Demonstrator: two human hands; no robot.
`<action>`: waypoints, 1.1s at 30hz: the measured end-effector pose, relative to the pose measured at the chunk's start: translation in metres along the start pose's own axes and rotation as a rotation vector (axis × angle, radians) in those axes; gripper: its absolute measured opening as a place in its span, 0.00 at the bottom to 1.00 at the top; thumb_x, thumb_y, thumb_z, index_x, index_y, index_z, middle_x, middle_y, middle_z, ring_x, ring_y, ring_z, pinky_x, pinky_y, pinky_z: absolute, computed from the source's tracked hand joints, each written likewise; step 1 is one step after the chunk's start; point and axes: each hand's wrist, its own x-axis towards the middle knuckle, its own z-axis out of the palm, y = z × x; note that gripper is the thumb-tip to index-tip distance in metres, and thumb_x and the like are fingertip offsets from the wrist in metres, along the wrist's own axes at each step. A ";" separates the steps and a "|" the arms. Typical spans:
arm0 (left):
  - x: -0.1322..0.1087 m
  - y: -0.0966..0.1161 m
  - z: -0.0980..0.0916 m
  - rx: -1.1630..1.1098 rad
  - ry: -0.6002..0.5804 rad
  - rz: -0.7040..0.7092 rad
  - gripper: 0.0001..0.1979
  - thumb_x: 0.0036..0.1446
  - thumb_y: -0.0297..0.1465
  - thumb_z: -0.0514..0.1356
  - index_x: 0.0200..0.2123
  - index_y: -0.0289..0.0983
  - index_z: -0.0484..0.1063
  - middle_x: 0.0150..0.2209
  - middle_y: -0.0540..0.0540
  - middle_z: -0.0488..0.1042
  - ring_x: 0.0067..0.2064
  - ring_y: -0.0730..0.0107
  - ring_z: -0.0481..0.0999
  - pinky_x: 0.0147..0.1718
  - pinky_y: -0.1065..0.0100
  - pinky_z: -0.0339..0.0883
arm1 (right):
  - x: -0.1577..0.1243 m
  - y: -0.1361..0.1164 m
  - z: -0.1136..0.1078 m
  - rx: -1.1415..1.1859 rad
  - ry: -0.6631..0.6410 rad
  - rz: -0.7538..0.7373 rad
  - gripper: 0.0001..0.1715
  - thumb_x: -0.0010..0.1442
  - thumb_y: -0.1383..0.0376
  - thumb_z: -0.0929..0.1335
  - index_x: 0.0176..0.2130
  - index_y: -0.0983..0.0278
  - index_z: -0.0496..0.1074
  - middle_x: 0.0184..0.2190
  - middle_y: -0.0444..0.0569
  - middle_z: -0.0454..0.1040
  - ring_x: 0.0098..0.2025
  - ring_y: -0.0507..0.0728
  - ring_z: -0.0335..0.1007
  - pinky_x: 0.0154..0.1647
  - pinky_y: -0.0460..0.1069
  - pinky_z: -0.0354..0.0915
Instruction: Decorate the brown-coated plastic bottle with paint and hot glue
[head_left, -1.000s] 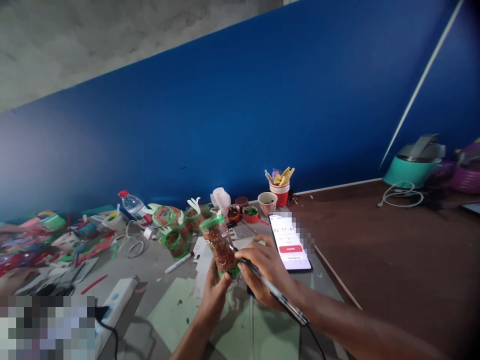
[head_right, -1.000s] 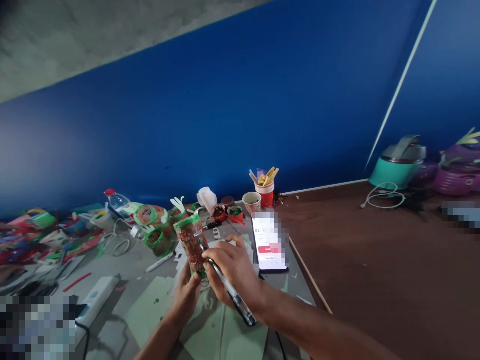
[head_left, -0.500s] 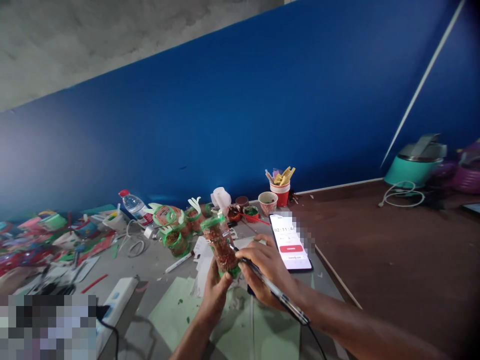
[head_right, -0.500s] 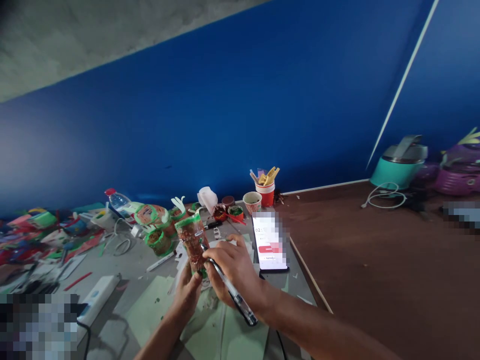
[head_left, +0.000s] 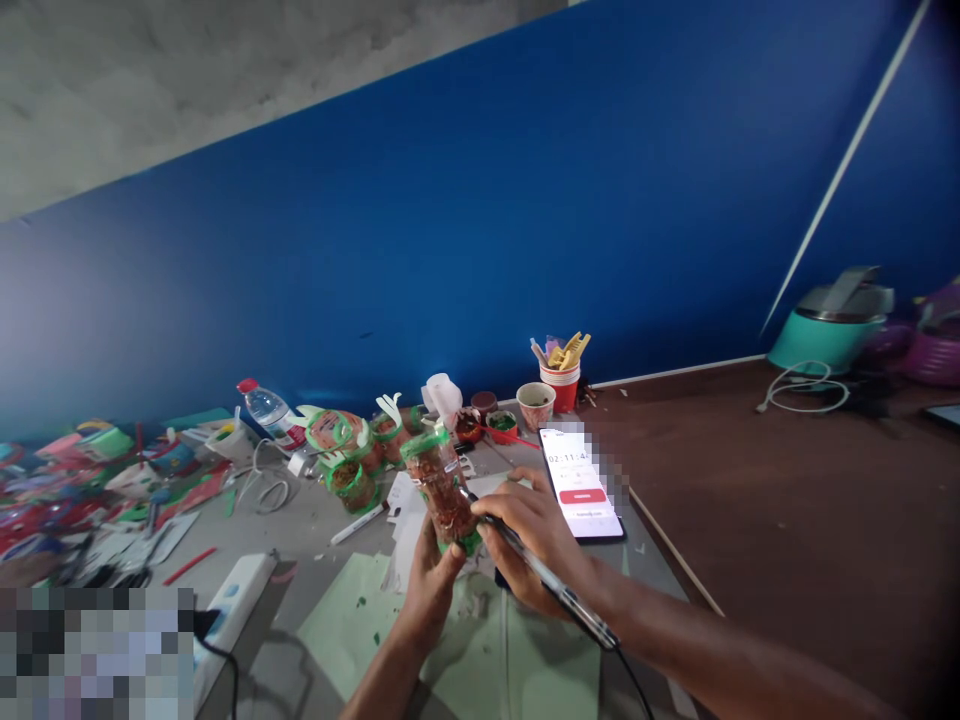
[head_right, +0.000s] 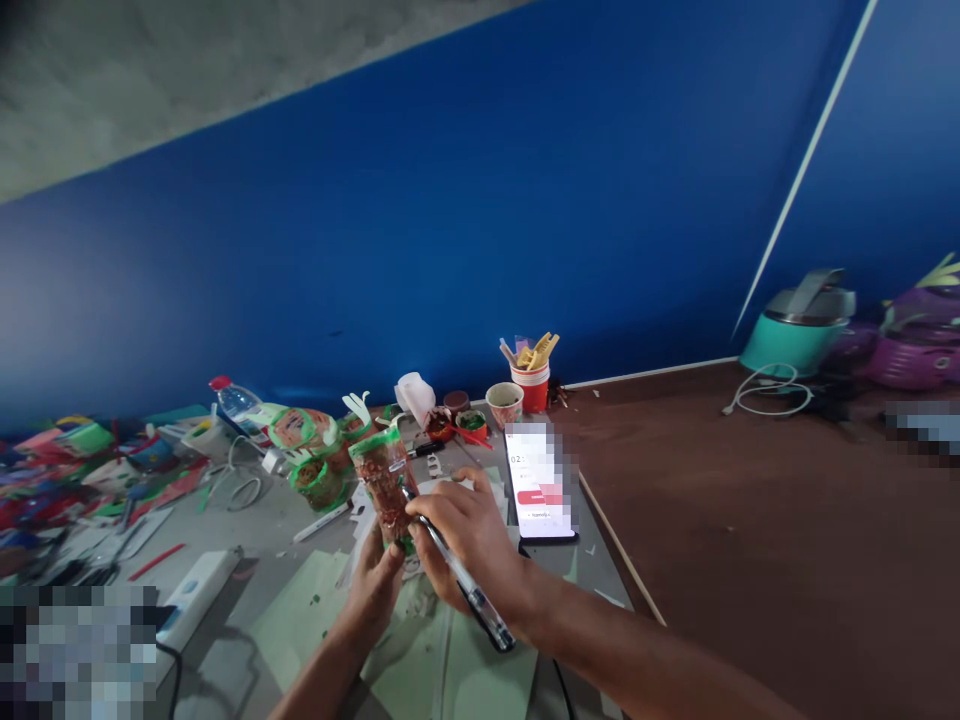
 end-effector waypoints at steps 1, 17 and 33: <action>0.000 0.000 0.000 -0.003 -0.001 -0.001 0.37 0.44 0.50 0.67 0.55 0.37 0.71 0.54 0.36 0.73 0.58 0.43 0.69 0.57 0.50 0.62 | 0.000 0.000 0.000 0.000 -0.002 0.001 0.13 0.60 0.72 0.63 0.45 0.61 0.66 0.32 0.46 0.77 0.32 0.55 0.72 0.47 0.56 0.58; 0.001 -0.004 -0.001 -0.009 -0.007 0.004 0.36 0.45 0.49 0.67 0.55 0.37 0.70 0.56 0.36 0.72 0.59 0.43 0.67 0.58 0.51 0.60 | -0.001 0.001 0.001 -0.005 0.021 -0.003 0.12 0.60 0.72 0.64 0.44 0.61 0.66 0.32 0.45 0.77 0.31 0.54 0.73 0.46 0.55 0.58; 0.005 0.001 0.001 0.043 0.097 0.015 0.36 0.42 0.50 0.68 0.51 0.36 0.72 0.50 0.37 0.76 0.54 0.46 0.71 0.53 0.54 0.65 | 0.002 -0.005 -0.007 0.059 0.049 0.006 0.14 0.59 0.73 0.64 0.45 0.61 0.67 0.31 0.45 0.75 0.31 0.54 0.72 0.47 0.56 0.59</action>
